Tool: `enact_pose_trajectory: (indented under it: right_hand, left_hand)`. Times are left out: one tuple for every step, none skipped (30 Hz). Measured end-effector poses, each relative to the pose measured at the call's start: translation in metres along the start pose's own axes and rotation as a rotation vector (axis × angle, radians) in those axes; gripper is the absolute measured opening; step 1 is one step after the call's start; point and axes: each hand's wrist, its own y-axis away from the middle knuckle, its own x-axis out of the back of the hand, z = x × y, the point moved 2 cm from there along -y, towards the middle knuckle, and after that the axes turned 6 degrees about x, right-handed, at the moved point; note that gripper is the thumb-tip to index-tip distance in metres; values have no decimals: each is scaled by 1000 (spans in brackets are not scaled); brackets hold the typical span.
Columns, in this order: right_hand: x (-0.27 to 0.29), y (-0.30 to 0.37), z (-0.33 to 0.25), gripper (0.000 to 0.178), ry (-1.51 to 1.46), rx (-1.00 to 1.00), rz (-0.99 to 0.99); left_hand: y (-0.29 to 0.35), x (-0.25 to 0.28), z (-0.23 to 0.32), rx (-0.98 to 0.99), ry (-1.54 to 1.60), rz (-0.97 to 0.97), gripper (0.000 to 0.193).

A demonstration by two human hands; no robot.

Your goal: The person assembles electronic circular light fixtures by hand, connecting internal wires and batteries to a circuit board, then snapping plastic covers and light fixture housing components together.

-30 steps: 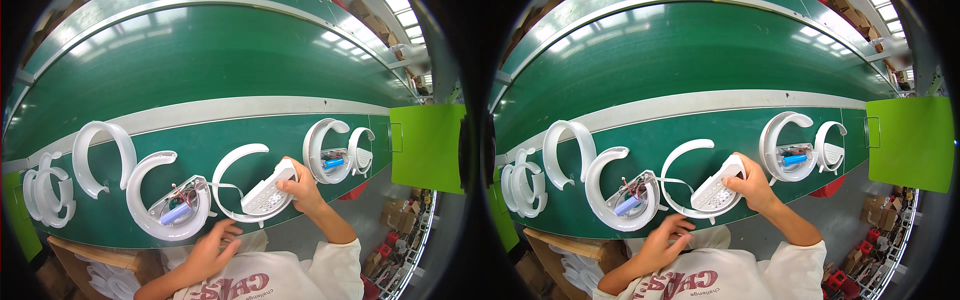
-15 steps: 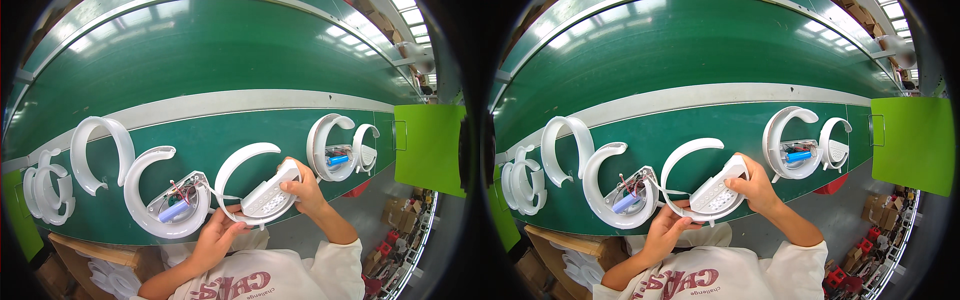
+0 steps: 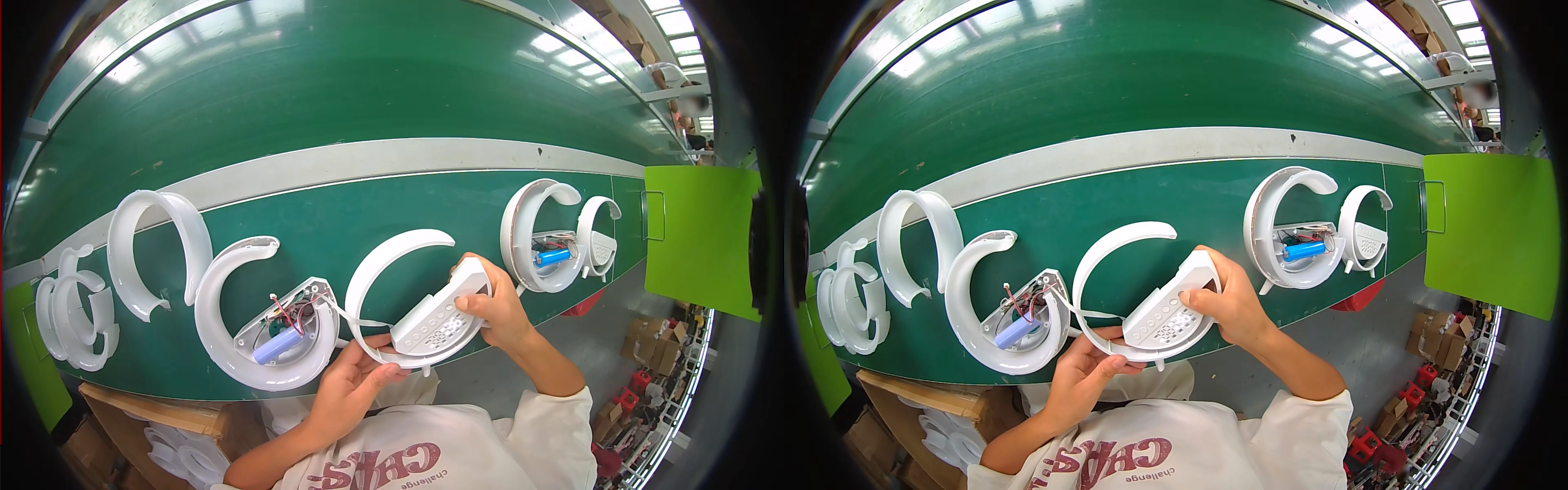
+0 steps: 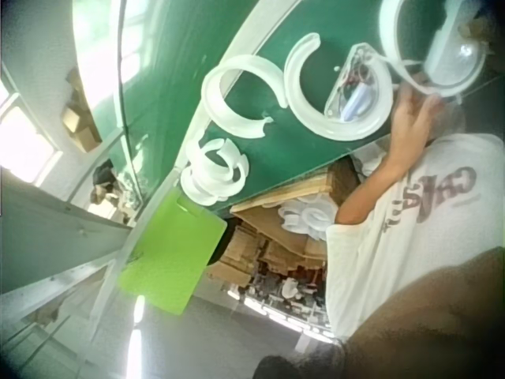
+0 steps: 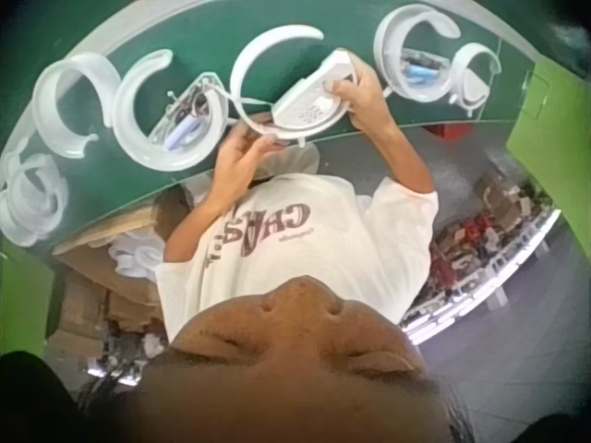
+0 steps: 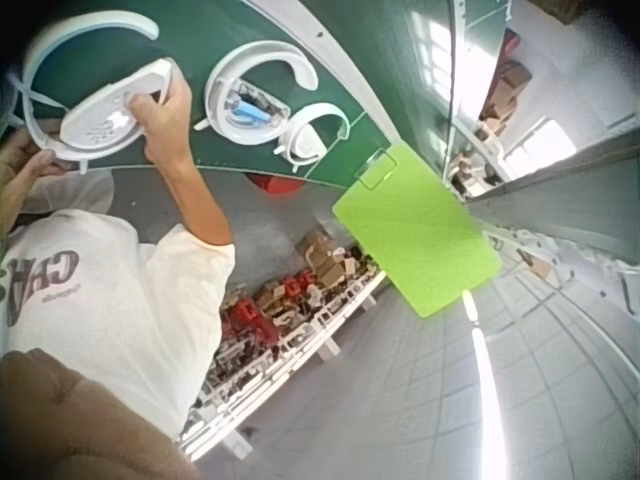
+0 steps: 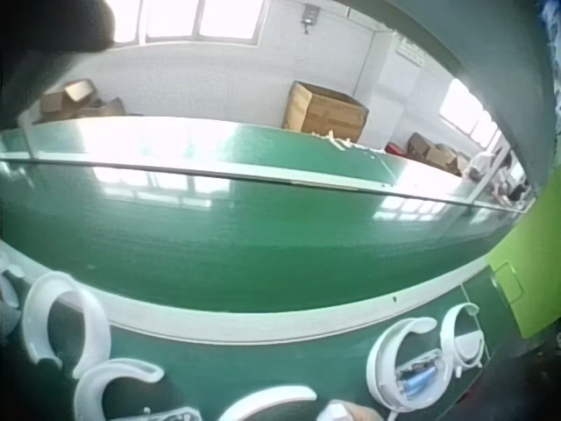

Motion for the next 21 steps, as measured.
enact_pose_trajectory:
  right_hand:
    - [0,0,0,40,-1,1,-2]
    - [0,0,0,40,-2,2,-3]
    - [1,0,0,40,-2,2,-2]
    - [3,0,1,40,-3,1,-10]
    - [4,0,1,40,-3,1,-18]
    - [2,0,-1,40,-5,1,-20]
    - [0,0,-5,40,-13,-13,-13]
    - [-1,0,-7,40,-20,-27,-5]
    - [1,0,-8,40,-20,-27,-6]
    - [4,2,-10,40,-45,-18,-52]
    - [6,2,-11,40,-70,-9,-98]
    - [7,4,-10,40,-69,-8,-100]
    - [8,6,-9,40,-94,-4,-102]
    - [8,7,-7,41,-117,1,-103]
    - [9,8,-5,41,-115,2,-100]
    - [10,9,-4,43,-142,4,-94]
    - [10,9,-4,45,-168,8,-88]
    - [10,10,-6,45,-167,8,-88]
    - [9,10,-9,46,-149,4,-84]
    - [9,11,-12,47,-132,1,-78]
    - [7,11,-13,47,-130,3,-79]
  left_hand:
    - [0,0,0,3,-2,1,47]
    - [0,0,0,4,-2,1,47]
    - [0,-1,1,2,4,1,46]
    - [0,-2,1,0,11,2,45]
    - [0,-2,2,1,11,0,45]
    - [0,-2,3,-10,23,3,45]
    - [-1,-2,3,-21,35,5,45]
    - [-1,-1,2,-21,34,6,45]
    - [-1,1,-1,-42,46,-19,45]
    - [-2,1,-2,-64,57,-44,46]
    - [-1,1,0,-65,59,-44,46]
    - [-1,0,2,-59,64,-32,47]
    - [-1,-1,4,-53,69,-21,49]
    - [-1,-2,4,-55,68,-19,49]
    - [-3,-2,5,-77,80,-2,49]
    - [-4,-2,6,-100,91,16,50]
    - [-4,-1,6,-101,92,12,50]
    - [-4,0,7,-103,106,-4,51]
    - [-4,1,7,-105,120,-20,51]
    - [-3,3,8,-107,120,-22,51]
    - [-3,6,7,-78,127,-61,51]
